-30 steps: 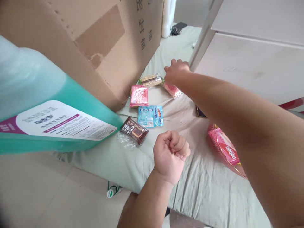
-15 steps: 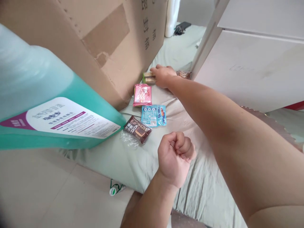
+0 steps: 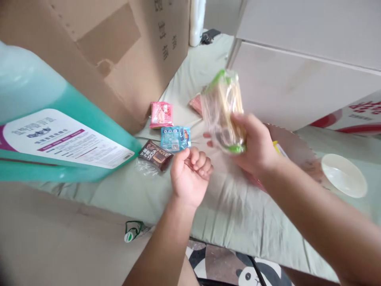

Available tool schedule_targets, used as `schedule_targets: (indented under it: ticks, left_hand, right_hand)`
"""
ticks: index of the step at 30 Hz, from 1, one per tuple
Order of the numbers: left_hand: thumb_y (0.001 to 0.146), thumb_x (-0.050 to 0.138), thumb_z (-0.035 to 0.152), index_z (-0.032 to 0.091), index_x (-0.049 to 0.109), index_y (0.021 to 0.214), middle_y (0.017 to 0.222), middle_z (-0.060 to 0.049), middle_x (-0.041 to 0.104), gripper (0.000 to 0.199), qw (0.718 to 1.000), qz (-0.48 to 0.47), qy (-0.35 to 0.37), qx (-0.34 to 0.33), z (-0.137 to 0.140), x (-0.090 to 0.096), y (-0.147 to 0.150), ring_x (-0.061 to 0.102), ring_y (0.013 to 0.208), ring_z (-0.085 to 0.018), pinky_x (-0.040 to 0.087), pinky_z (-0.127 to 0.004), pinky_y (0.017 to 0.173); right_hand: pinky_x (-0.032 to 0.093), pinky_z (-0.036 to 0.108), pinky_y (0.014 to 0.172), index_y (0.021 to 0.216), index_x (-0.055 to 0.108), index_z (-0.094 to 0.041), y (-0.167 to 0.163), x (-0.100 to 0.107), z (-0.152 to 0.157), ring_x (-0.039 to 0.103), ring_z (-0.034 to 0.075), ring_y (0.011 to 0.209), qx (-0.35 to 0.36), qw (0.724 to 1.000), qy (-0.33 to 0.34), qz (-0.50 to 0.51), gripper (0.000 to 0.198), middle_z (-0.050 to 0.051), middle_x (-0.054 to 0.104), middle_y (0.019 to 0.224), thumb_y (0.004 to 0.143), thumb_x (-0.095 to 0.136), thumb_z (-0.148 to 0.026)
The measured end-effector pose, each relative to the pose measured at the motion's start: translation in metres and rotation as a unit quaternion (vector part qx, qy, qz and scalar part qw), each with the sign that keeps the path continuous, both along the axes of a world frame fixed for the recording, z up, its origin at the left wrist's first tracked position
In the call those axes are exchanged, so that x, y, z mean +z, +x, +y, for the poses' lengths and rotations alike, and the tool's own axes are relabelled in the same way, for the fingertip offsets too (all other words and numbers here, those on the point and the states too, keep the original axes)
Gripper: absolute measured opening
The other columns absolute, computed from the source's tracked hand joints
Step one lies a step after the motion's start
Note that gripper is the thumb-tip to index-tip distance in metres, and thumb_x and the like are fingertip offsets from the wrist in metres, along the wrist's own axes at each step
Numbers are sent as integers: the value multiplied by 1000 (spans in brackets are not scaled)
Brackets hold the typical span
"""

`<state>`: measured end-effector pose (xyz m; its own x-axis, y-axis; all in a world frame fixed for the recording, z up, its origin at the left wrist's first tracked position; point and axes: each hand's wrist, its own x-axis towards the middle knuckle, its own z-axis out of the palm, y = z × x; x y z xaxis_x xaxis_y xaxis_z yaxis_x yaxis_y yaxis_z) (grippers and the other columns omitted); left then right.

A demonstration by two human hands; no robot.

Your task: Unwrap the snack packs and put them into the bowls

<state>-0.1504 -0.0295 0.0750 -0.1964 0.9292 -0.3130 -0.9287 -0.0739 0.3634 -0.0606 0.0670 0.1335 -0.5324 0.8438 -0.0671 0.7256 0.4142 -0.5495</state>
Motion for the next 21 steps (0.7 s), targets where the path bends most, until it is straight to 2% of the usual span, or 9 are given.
schedule_targets:
  ticks: [2,4,6,8,11,13,16,18,21]
  left_hand:
    - [80,67,39,18,48,62,61,3,42,33,998,54,1,23,4,-1,9,43,57,-10,37,-22,57]
    - [76,74,42,18,63,77,76,-1,58,26,994,109,23,-9,6,-3,24,54,71,-13,42,-23,63]
    - [74,78,45,18,70,91,85,-3,65,33,980,154,61,-111,5,-6,43,58,75,-14,43,-24,63]
    - [71,83,43,18,72,97,83,-3,68,38,956,187,92,-209,-1,-9,63,60,73,-15,44,-25,65]
    - [66,87,31,17,73,96,85,-3,72,36,936,230,91,-249,-13,-11,87,65,79,-17,49,-27,74]
    - [65,87,26,16,74,94,89,-5,75,33,926,262,84,-257,-20,-12,94,67,83,-18,51,-28,78]
    - [64,87,27,16,75,92,87,-7,76,33,925,277,62,-253,-24,-13,93,69,81,-20,53,-30,77]
    - [63,87,30,17,75,93,83,-6,75,36,933,278,29,-225,-23,-16,88,70,78,-21,54,-30,73]
    - [62,87,29,17,75,93,82,-5,74,36,919,317,6,-235,-19,-22,83,68,76,-19,53,-27,68]
  right_hand:
    - [56,44,77,144,49,-24,38,-5,-30,74,28,93,-65,975,-152,150,78,17,72,115,95,-2,-56]
    - [56,45,74,139,54,-27,69,-17,-54,74,29,89,-112,933,-232,252,80,15,72,115,89,9,-71]
    - [56,45,72,133,58,-31,94,-32,-75,73,30,90,-142,901,-262,315,74,12,73,113,87,22,-76]
    - [56,44,71,124,61,-33,115,-47,-92,72,30,91,-171,872,-276,368,64,9,73,109,85,35,-76]
    - [56,42,68,105,63,-33,149,-62,-113,70,28,83,-204,838,-279,422,44,5,72,95,81,55,-69]
    - [55,42,69,94,62,-33,179,-66,-124,67,26,78,-208,838,-266,429,31,3,69,87,82,61,-62]
    - [55,47,79,87,60,-35,234,-66,-130,67,29,90,-254,885,-165,355,17,4,69,91,86,61,-53]
    - [53,53,88,90,60,-37,274,-69,-125,66,34,102,-327,918,-57,215,12,6,70,101,84,60,-48]
    - [46,59,100,106,61,-34,322,-85,-110,61,41,119,-372,927,38,-7,28,14,68,121,80,55,-45]
